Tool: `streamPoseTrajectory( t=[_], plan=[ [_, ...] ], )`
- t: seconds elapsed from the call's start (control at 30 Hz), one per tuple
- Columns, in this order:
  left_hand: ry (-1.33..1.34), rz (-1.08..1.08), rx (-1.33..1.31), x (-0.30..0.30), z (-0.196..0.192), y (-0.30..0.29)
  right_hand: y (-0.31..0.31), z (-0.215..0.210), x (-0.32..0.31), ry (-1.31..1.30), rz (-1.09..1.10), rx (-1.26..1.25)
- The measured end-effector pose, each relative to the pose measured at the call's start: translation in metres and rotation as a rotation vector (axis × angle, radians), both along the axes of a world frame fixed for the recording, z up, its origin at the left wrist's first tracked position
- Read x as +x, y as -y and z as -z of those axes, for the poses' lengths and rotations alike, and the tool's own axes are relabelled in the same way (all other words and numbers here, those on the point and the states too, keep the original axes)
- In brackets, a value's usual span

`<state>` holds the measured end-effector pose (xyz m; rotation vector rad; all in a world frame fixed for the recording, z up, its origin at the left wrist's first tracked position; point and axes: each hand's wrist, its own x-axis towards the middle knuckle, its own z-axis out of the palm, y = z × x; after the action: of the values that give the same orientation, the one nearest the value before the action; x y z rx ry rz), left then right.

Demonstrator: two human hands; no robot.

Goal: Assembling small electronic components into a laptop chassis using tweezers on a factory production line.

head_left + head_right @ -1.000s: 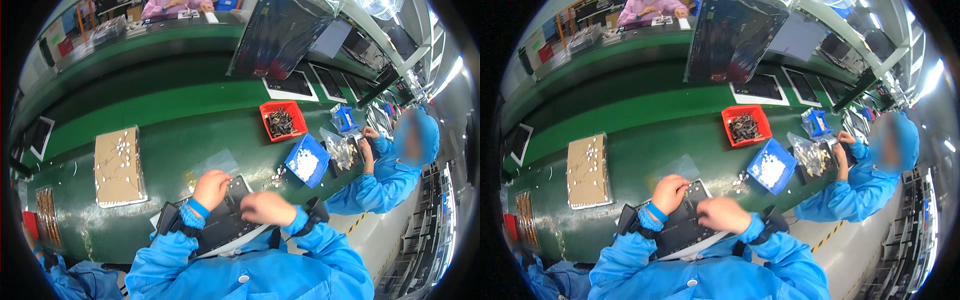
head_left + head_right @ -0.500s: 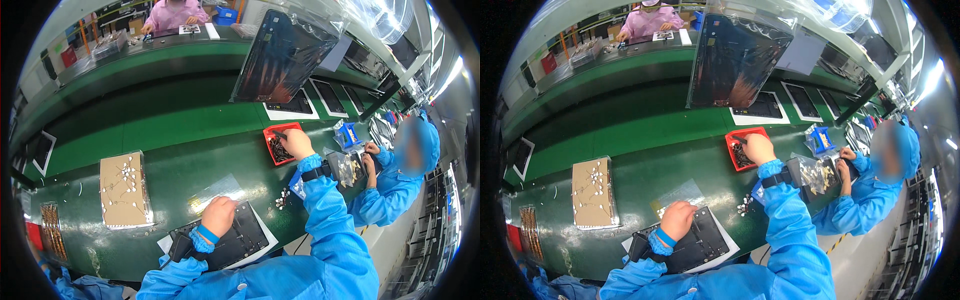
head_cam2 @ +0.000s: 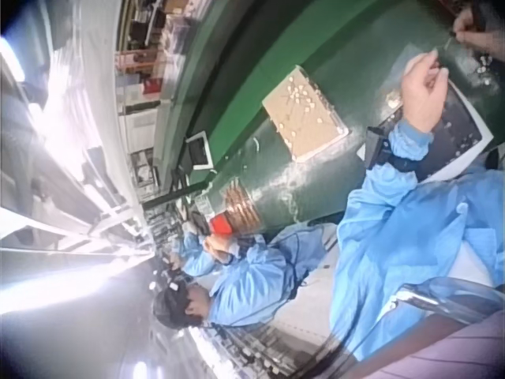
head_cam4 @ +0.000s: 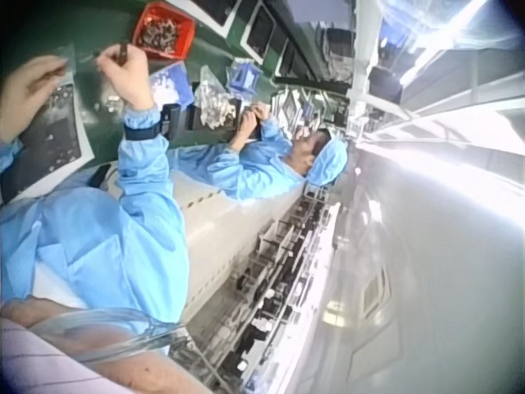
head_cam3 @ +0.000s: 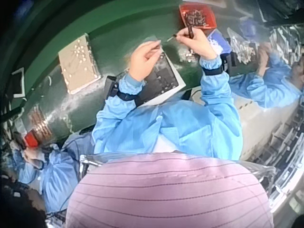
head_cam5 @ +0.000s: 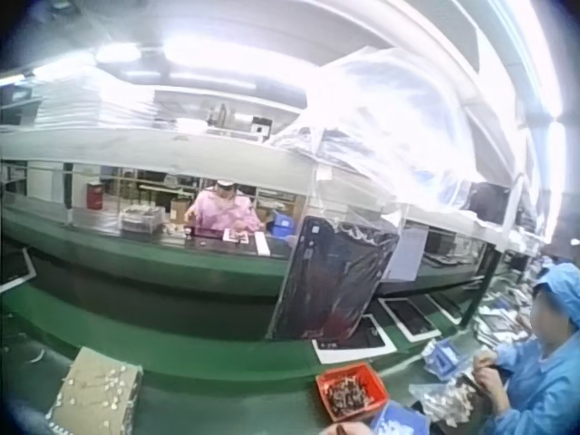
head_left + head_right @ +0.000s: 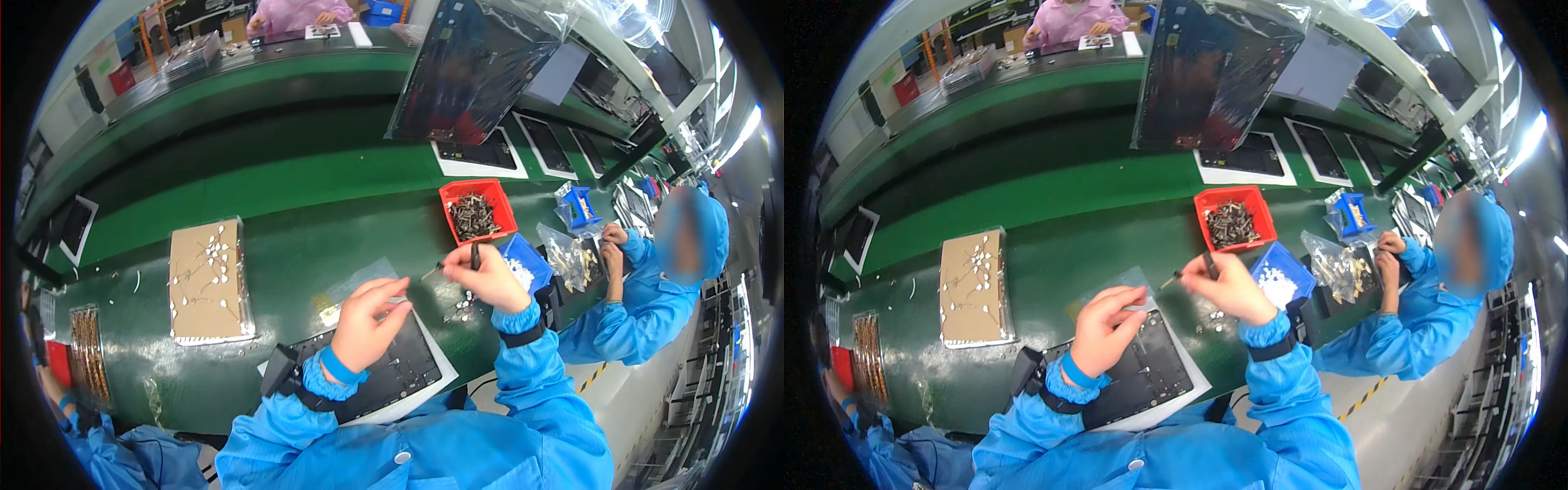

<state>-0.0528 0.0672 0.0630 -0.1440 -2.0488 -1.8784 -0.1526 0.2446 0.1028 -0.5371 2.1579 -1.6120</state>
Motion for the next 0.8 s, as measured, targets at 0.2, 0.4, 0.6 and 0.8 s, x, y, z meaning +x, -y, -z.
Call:
streamPoseTrajectory(
  t=[0.2, 0.4, 0.6, 0.8],
  plan=[
    [0.251, 0.128, 0.219, -0.004, 0.014, -0.001, 0.013, 0.003, 0.027, -0.139, -0.214, 0.114],
    [0.308, 0.055, 0.255, -0.001, 0.025, -0.003, -0.003, -0.007, 0.015, -0.082, 0.053, 0.231],
    [0.124, -0.165, 0.059, 0.005, 0.006, -0.003, -0.014, 0.008, -0.007, -0.859, 0.378, 0.256],
    [-0.179, -0.297, -0.365, 0.014, 0.004, -0.005, 0.039, 0.031, 0.067, -0.047, 0.21, -0.167]
  ],
)
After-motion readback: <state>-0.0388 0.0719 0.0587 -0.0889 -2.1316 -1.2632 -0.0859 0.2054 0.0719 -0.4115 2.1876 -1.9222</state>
